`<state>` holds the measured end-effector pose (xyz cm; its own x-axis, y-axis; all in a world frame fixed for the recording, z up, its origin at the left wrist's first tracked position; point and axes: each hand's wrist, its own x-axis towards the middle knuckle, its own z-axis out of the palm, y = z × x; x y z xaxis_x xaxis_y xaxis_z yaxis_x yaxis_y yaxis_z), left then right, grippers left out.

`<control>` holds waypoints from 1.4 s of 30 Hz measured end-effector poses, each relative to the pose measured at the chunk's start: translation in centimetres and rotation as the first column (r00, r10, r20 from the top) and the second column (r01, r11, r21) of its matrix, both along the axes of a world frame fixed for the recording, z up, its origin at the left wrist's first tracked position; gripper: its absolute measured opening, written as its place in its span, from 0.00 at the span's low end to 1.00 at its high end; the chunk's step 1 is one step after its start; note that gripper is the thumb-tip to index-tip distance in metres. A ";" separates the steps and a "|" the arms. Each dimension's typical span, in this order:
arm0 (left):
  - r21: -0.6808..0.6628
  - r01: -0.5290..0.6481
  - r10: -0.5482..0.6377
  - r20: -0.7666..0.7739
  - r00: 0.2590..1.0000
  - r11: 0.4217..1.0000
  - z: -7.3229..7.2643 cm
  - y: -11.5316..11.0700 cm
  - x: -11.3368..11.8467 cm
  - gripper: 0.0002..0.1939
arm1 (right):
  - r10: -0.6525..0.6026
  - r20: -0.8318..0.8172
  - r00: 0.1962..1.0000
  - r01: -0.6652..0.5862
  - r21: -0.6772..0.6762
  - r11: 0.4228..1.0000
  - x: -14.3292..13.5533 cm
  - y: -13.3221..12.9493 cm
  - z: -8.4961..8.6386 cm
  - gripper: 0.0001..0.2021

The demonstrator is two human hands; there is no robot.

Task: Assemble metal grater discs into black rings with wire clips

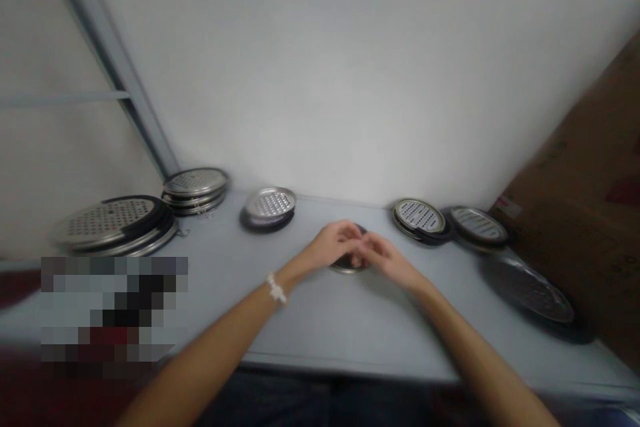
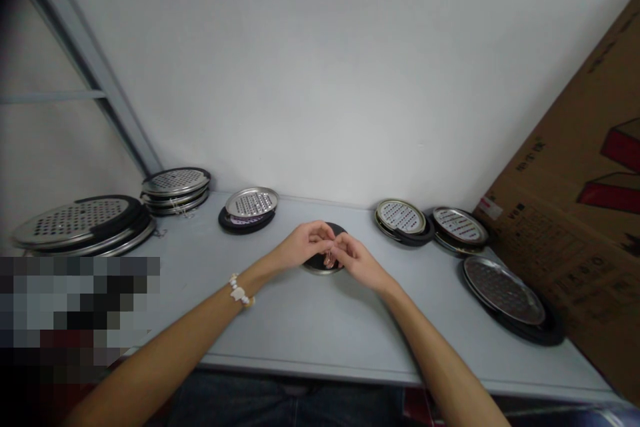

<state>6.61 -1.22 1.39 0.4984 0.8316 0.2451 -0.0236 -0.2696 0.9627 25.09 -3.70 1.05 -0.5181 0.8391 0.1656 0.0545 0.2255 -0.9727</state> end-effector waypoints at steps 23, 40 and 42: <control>0.481 0.110 0.207 -0.559 0.803 0.870 0.7 -1.8 -2.0 0.06 | -0.274 0.294 0.916 0.085 0.525 0.847 0.9 -1.0 -2.2 0.05; 0.476 0.136 0.170 -0.544 0.822 0.869 0.2 -1.5 -2.2 0.07 | -0.242 0.299 0.923 -0.004 0.635 0.773 0.8 -1.1 -2.5 0.08; 0.445 0.149 0.127 -0.532 0.837 0.883 0.1 -1.2 -2.2 0.07 | -0.230 0.302 0.925 -0.012 0.628 0.778 0.9 -1.1 -2.5 0.08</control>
